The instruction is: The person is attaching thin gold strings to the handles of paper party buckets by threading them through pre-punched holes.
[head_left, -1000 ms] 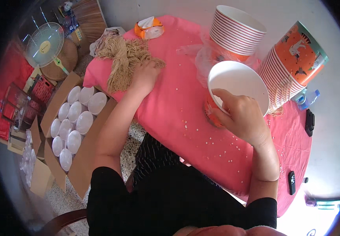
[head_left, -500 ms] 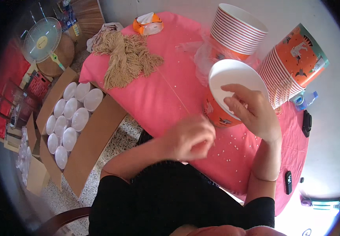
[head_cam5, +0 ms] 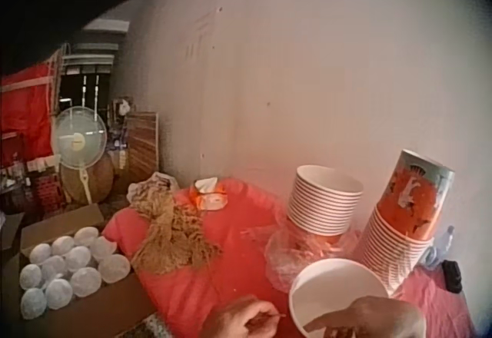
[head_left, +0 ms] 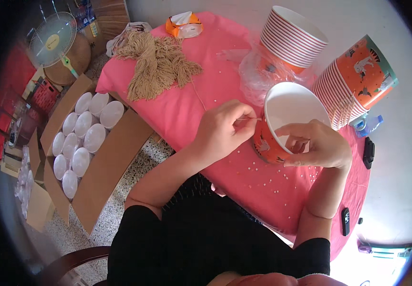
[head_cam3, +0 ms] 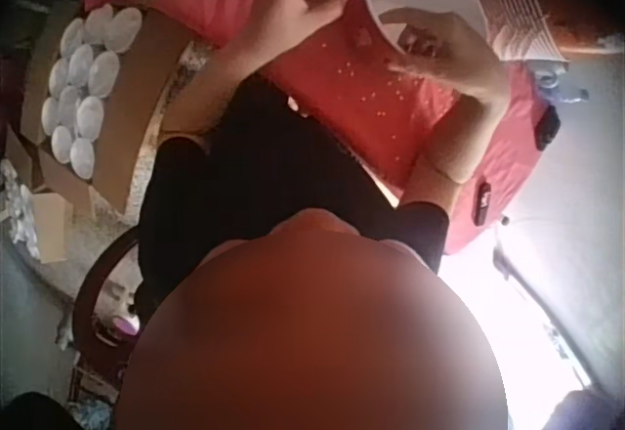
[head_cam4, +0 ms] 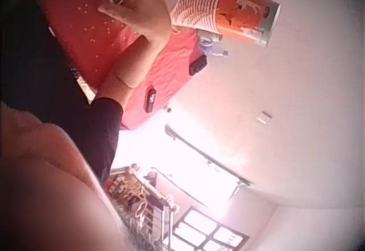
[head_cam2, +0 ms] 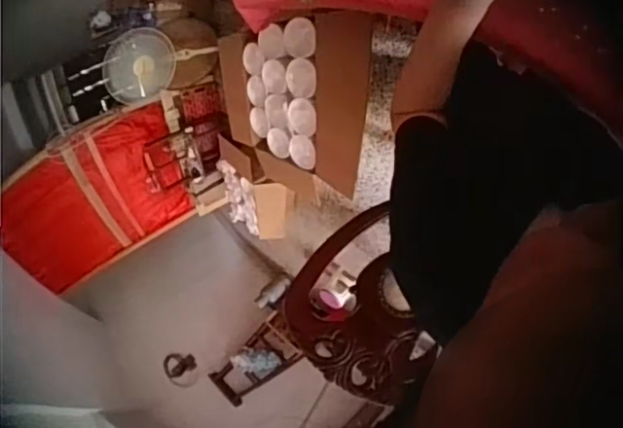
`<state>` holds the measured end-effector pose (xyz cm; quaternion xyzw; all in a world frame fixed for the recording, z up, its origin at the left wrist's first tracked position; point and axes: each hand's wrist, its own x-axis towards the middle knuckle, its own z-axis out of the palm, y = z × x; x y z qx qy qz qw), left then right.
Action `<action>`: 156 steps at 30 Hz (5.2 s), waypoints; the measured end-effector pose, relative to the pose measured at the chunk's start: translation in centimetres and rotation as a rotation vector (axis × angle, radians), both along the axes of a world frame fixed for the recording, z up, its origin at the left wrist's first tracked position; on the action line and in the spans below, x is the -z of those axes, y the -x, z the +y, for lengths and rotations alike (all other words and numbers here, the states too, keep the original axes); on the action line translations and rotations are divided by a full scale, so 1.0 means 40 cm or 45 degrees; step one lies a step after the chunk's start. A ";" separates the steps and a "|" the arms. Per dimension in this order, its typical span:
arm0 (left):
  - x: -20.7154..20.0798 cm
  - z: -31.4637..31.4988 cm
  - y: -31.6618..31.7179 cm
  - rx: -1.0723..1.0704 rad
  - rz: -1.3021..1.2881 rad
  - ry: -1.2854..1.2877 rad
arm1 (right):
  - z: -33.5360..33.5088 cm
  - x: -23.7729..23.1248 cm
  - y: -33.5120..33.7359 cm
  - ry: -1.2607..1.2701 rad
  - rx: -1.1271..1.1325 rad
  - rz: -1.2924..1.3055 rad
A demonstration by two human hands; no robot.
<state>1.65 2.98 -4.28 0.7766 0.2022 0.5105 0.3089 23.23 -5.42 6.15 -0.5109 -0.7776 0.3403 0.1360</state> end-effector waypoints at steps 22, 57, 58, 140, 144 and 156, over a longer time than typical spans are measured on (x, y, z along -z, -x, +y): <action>0.010 0.006 -0.028 -0.021 -0.033 -0.046 | 0.010 0.021 0.059 -0.336 0.285 -0.045; 0.021 0.036 0.027 0.066 0.080 0.087 | 0.005 -0.028 -0.019 -0.865 0.785 -0.224; 0.015 0.036 0.038 0.058 0.115 0.163 | -0.004 -0.041 -0.028 -0.860 0.862 -0.072; -0.047 -0.055 0.011 0.587 -0.265 0.631 | -0.046 -0.005 0.080 -0.817 0.256 0.140; -0.030 -0.027 0.023 0.633 -0.336 0.857 | -0.055 -0.012 0.081 -0.767 0.164 0.214; -0.011 -0.011 0.029 0.607 -0.392 0.804 | -0.046 -0.019 0.086 -0.796 -0.045 0.037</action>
